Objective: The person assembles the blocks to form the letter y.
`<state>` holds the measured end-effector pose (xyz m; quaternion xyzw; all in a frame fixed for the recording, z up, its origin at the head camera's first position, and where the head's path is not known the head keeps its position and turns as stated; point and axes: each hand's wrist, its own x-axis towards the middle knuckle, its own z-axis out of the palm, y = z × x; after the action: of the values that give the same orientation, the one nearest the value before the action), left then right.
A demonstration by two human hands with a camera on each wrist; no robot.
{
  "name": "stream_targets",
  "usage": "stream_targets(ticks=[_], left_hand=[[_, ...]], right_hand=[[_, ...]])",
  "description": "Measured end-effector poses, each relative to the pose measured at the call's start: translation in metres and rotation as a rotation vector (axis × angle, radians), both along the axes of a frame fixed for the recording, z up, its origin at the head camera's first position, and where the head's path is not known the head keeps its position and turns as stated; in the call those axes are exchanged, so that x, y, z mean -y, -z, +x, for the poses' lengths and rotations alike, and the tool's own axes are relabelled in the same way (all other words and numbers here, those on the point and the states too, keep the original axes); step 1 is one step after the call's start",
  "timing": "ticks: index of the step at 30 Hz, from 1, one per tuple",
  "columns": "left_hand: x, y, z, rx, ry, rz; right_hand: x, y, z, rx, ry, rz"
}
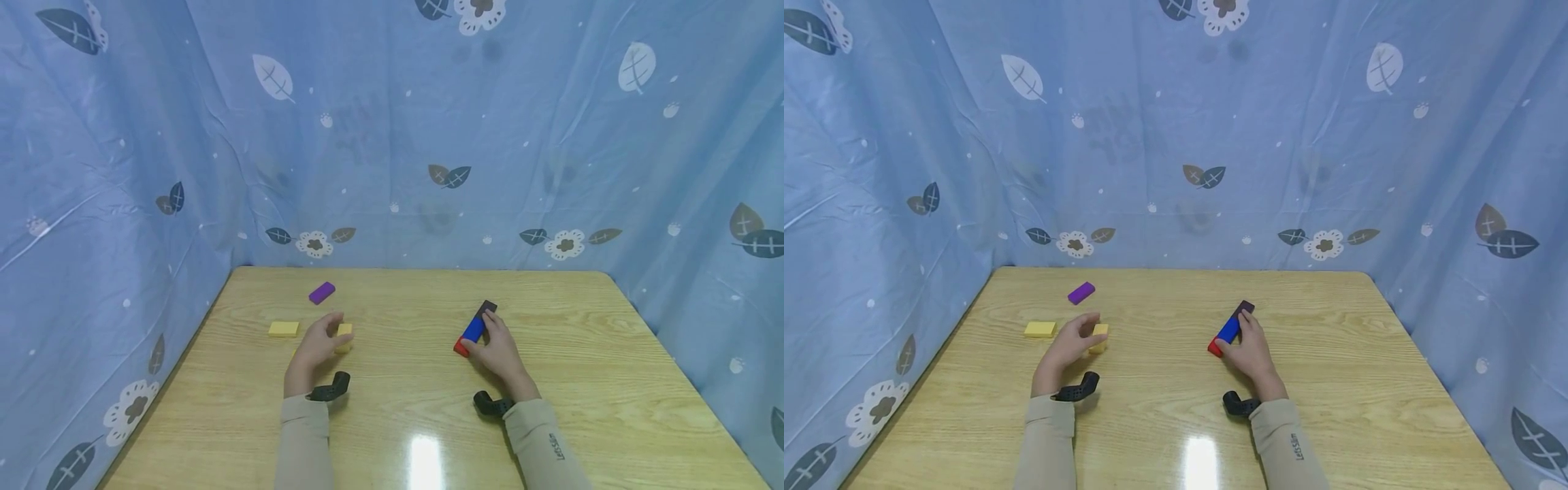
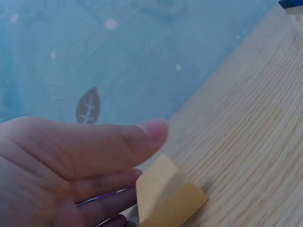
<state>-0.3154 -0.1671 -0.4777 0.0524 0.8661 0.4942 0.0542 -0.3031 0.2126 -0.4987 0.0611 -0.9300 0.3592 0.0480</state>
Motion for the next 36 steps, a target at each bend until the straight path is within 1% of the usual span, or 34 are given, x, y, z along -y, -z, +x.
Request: stream_targets(ticks=[7,14,16,21,28,36], left_hand=[[0.0055,0.0008,0.0027,0.025,0.042,-0.022],[0.0059,-0.002,0.0036,0.048,0.075,-0.054],[0.0051,-0.0026,0.0046,0.069,0.071,-0.061],[0.0036,-0.0021,0.0061,0.092,0.074,-0.072],[0.0036,0.0017,0.0037,0.078,0.091,-0.078],[0.0032,0.0031,0.0029,0.071,0.075,-0.1]], right_hand=[[-0.0004,-0.0002,-0.0011,0.002,-0.002,0.007],[-0.0001,-0.0012,-0.0024,0.007,0.0,0.006],[0.0,-0.001,-0.002,0.01,0.001,0.005],[-0.0001,0.0005,-0.0012,0.009,0.0,0.005],[-0.0001,0.0013,-0.0013,0.001,-0.004,-0.006],[-0.0001,0.0012,-0.0012,-0.004,-0.007,-0.004]])
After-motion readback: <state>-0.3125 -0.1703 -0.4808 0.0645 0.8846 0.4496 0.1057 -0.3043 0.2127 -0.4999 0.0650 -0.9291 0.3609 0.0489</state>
